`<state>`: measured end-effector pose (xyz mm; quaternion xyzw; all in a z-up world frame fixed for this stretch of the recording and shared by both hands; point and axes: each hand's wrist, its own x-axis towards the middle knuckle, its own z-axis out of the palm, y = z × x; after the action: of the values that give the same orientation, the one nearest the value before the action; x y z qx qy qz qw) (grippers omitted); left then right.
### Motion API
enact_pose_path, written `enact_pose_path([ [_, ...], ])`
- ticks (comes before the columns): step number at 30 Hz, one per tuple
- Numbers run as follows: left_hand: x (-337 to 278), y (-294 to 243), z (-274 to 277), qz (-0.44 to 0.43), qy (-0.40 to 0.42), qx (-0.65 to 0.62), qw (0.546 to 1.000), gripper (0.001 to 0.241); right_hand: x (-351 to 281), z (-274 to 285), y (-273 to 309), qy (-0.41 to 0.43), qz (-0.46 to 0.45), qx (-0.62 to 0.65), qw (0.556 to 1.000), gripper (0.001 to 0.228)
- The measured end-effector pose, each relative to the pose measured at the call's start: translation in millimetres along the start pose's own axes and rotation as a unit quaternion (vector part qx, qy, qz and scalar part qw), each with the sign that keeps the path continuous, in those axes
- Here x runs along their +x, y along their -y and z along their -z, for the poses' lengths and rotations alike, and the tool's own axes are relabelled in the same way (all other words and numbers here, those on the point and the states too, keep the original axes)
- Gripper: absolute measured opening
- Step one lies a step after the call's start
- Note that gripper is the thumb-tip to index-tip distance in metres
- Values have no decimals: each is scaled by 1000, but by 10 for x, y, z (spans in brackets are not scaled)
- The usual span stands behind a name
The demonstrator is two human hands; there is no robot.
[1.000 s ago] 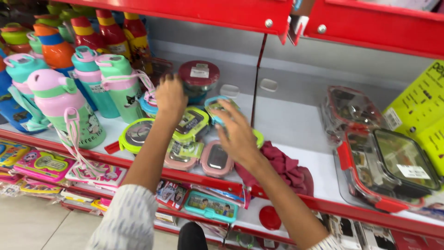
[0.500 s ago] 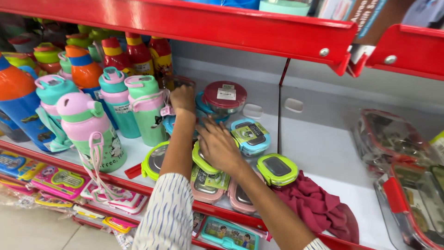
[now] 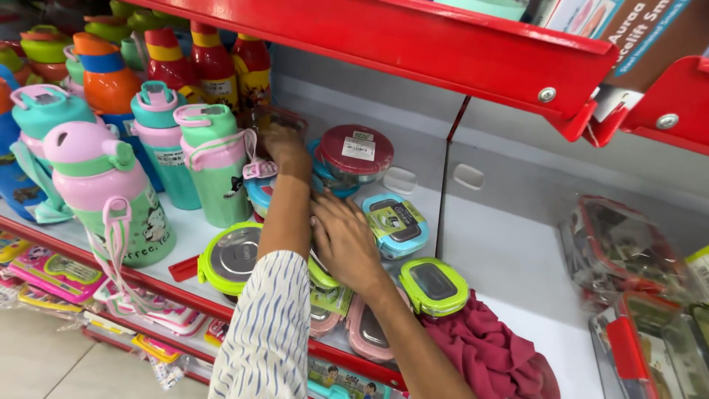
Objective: Rearranging and wiping down lunch boxes and product boxes on a retail shelf.
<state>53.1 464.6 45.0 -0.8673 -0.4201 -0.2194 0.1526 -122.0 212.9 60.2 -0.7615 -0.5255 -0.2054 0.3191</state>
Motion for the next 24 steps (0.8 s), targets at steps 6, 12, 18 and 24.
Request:
enact_pose_path([
  [6, 57, -44, -196, -95, 77, 4, 993, 23, -4, -52, -48, -5, -8, 15, 1000, 36],
  [12, -182, 216, -125, -210, -201, -114, 950, 12, 6, -44, -52, 7, -7, 18, 1000, 35],
  [18, -246, 178, -62, -103, -74, -347, 929, 16, -7, -44, -83, 15, -5, 21, 1000, 36],
  [24, -126, 75, -419, 38, -91, -346, 933, 62, 4, -49, -90, 11, -1, 25, 1000, 36],
])
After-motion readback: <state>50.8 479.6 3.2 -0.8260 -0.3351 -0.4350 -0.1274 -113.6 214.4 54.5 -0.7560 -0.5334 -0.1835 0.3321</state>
